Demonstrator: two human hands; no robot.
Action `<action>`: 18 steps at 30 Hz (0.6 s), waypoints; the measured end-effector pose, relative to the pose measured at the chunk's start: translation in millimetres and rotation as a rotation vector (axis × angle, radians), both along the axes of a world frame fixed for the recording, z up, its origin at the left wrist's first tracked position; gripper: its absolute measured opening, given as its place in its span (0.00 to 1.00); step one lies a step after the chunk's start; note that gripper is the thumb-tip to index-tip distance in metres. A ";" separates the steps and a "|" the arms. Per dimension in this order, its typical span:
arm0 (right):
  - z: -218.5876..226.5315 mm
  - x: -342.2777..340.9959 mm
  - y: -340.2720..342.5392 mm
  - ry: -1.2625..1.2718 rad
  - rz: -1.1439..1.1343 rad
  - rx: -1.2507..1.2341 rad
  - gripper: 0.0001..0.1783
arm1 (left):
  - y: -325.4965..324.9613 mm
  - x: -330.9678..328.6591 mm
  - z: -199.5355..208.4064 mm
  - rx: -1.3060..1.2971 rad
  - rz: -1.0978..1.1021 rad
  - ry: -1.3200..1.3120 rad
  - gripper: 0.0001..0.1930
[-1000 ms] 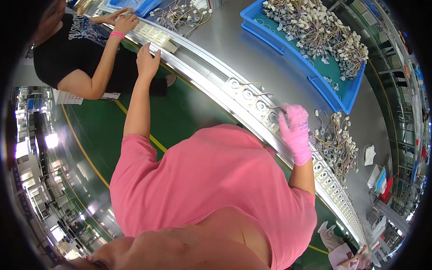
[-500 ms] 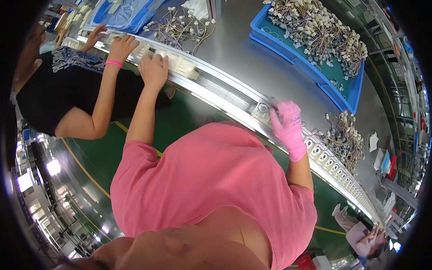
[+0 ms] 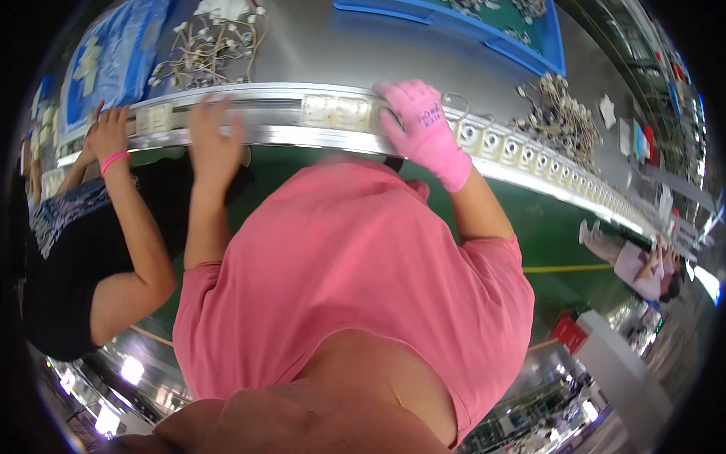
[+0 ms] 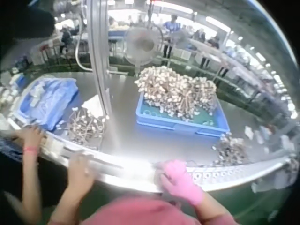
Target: Manually inserting small light-emitting components into a long white mounting strip on an industrial assembly line.
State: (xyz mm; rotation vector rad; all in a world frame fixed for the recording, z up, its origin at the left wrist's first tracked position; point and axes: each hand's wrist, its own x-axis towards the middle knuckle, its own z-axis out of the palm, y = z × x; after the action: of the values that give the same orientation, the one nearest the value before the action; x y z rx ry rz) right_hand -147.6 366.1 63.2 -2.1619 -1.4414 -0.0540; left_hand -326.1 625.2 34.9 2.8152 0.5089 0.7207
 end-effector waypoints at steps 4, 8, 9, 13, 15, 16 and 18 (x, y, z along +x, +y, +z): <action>-2.2 4.7 -6.1 0.057 -0.085 -0.084 0.16 | 68.8 -25.0 -24.1 0.128 0.416 0.074 0.21; -5.4 8.3 -8.1 0.097 -0.105 -0.094 0.15 | 77.3 -33.2 -52.1 0.258 0.593 0.106 0.22; -5.2 9.2 -7.0 0.121 -0.100 -0.101 0.15 | 74.2 -32.2 -50.4 0.255 0.587 0.109 0.22; -11.3 17.0 -6.0 0.161 -0.074 -0.034 0.14 | 36.2 -16.1 -30.8 0.060 0.357 0.112 0.20; -11.2 21.6 -7.2 0.160 -0.067 -0.030 0.14 | -0.3 -5.9 -11.3 -0.129 0.172 0.085 0.18; -10.9 22.2 -7.3 0.154 -0.051 -0.026 0.14 | -14.7 -3.5 -5.7 -0.131 0.162 0.093 0.18; -14.0 24.9 -7.5 0.166 -0.065 -0.026 0.14 | -35.1 1.3 0.8 -0.621 -0.053 0.106 0.17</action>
State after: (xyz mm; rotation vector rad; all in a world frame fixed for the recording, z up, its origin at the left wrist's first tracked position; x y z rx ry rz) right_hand -122.7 358.7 49.1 -2.1777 -1.2853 0.1186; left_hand -324.7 590.2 35.7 2.2767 0.5566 0.3237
